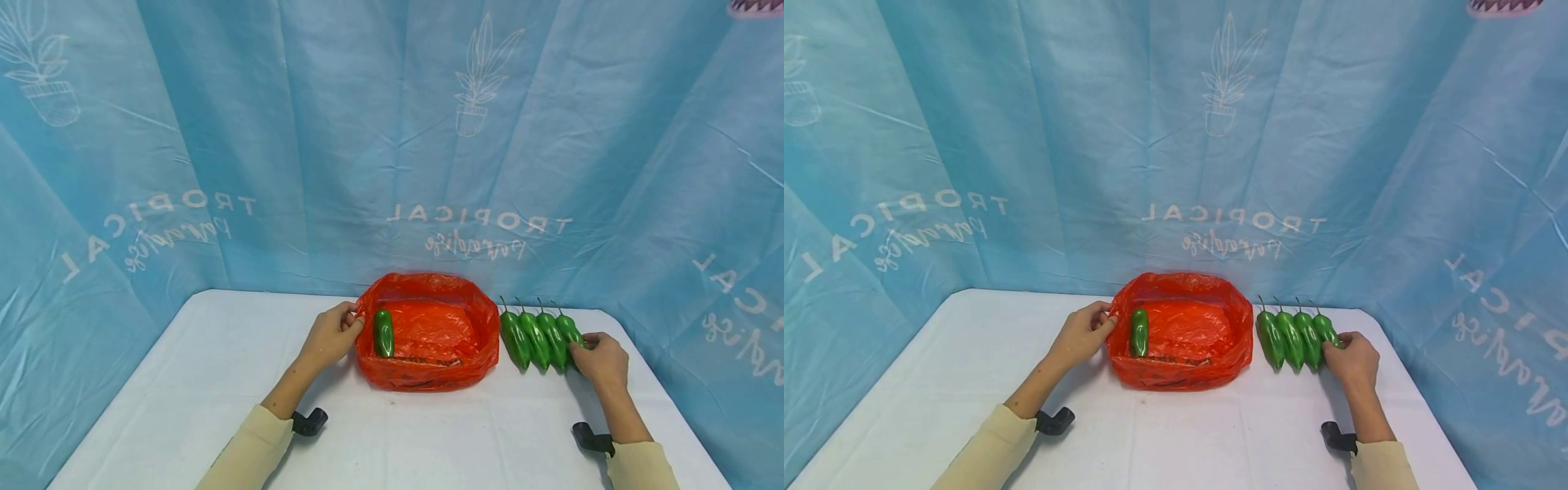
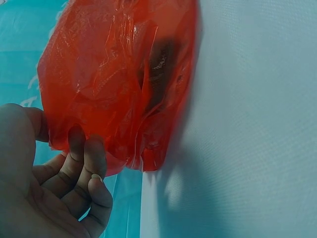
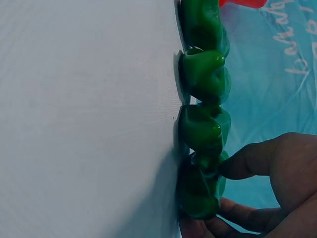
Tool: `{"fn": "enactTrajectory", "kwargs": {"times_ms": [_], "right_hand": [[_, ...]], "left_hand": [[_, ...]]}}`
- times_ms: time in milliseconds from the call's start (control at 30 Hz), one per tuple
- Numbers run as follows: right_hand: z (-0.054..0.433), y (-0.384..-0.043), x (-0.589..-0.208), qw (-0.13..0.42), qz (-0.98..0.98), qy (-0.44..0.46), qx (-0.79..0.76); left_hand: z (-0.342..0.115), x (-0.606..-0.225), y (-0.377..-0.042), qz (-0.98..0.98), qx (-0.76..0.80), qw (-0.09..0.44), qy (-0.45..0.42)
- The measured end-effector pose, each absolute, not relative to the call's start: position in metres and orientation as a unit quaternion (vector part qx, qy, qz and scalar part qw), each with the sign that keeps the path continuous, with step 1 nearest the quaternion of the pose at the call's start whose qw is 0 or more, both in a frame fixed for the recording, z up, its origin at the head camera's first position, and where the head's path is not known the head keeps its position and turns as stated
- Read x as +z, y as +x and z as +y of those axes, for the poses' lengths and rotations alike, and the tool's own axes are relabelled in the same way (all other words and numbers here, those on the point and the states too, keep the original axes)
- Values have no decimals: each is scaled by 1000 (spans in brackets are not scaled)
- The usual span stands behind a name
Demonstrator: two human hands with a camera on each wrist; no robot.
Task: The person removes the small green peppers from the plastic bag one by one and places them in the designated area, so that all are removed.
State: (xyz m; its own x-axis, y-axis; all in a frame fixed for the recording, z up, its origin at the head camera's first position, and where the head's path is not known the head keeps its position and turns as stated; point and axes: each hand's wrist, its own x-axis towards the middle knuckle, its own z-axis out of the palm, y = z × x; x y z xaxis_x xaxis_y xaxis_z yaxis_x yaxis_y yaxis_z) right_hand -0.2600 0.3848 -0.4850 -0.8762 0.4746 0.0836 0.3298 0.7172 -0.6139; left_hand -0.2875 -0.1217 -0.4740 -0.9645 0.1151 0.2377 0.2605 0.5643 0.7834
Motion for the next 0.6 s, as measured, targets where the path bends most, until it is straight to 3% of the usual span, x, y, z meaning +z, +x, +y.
{"fn": "enactTrajectory", "kwargs": {"times_ms": [467,600], "right_hand": [[385,-261,-486,114,-925,-206,300],[383,-260,-484,142,-925,-196,294]], "left_hand": [[-121,-474,-287,-883,-452,75,-103],[-122,-474,-287,-884,-450,76,-103]]}}
